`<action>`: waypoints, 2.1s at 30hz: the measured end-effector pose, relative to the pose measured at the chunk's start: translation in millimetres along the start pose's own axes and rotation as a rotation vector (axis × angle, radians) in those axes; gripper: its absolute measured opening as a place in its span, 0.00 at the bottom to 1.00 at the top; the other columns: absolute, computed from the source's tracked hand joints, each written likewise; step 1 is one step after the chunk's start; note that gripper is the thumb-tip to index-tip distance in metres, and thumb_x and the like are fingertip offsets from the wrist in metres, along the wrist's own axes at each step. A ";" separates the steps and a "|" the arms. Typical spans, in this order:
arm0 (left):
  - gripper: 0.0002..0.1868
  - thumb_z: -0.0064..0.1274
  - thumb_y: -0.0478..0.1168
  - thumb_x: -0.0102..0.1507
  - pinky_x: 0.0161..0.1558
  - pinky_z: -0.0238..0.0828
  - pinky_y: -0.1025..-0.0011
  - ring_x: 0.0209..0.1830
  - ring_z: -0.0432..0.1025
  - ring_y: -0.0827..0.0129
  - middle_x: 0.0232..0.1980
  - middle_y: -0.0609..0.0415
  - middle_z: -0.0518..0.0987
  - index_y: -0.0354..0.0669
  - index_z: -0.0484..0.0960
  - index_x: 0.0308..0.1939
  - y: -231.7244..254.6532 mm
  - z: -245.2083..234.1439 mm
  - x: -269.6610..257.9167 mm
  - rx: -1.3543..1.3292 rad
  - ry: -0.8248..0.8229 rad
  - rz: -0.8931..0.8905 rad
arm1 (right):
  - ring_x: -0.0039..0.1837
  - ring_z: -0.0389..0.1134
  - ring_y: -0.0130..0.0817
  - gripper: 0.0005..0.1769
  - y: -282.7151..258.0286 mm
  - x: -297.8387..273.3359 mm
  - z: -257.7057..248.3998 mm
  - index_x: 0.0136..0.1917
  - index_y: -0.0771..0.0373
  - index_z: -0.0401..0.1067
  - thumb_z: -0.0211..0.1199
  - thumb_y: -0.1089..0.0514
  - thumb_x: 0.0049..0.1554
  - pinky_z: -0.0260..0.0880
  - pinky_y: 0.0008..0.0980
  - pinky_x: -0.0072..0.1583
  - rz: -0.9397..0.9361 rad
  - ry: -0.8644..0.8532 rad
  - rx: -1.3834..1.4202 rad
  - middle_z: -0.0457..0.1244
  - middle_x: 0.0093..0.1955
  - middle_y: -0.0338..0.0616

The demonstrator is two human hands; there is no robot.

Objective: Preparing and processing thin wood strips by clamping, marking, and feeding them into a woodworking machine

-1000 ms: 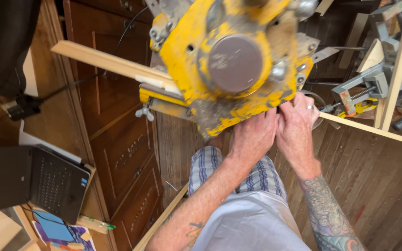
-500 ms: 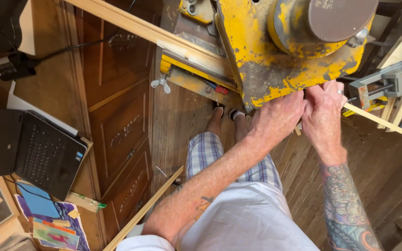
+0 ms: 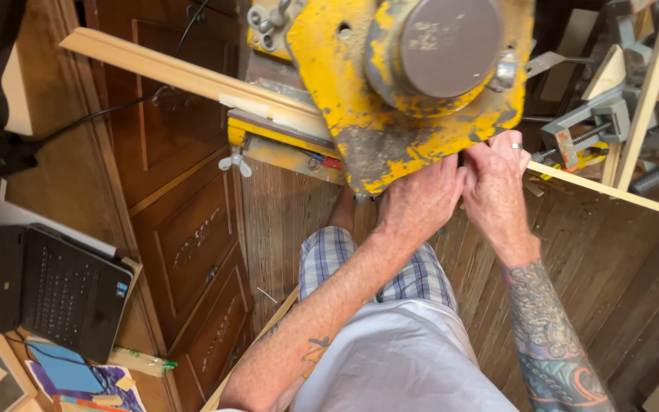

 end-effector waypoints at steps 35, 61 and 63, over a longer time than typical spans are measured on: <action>0.14 0.47 0.44 0.69 0.38 0.79 0.76 0.31 0.76 0.74 0.31 0.62 0.74 0.48 0.81 0.55 17.7 3.6 11.5 0.010 -0.141 -0.031 | 0.64 0.58 0.41 0.16 -4.8 11.8 -21.1 0.56 0.57 0.74 0.52 0.71 0.62 0.58 0.42 0.61 -0.017 0.013 -0.160 0.58 0.57 0.42; 0.30 0.46 0.55 0.63 0.48 0.77 0.67 0.45 0.76 0.63 0.46 0.51 0.76 0.41 0.75 0.64 25.7 -5.8 10.0 -0.027 -0.235 -0.040 | 0.63 0.66 0.46 0.13 5.6 11.7 -58.4 0.57 0.57 0.75 0.57 0.66 0.61 0.67 0.43 0.56 -0.129 0.000 -0.135 0.65 0.57 0.45; 0.37 0.47 0.60 0.60 0.48 0.78 0.69 0.40 0.75 0.67 0.43 0.50 0.77 0.38 0.74 0.65 24.4 -16.1 12.8 -0.121 -0.357 -0.073 | 0.59 0.67 0.43 0.13 19.6 14.1 -85.9 0.62 0.57 0.75 0.56 0.67 0.67 0.70 0.40 0.56 0.010 0.213 0.156 0.66 0.57 0.46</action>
Point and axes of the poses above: each hand's wrist, its own x-axis towards the middle knuckle, its own z-axis out of the palm, y = z × x, the point moved 2 cm from there along x, towards the middle knuckle
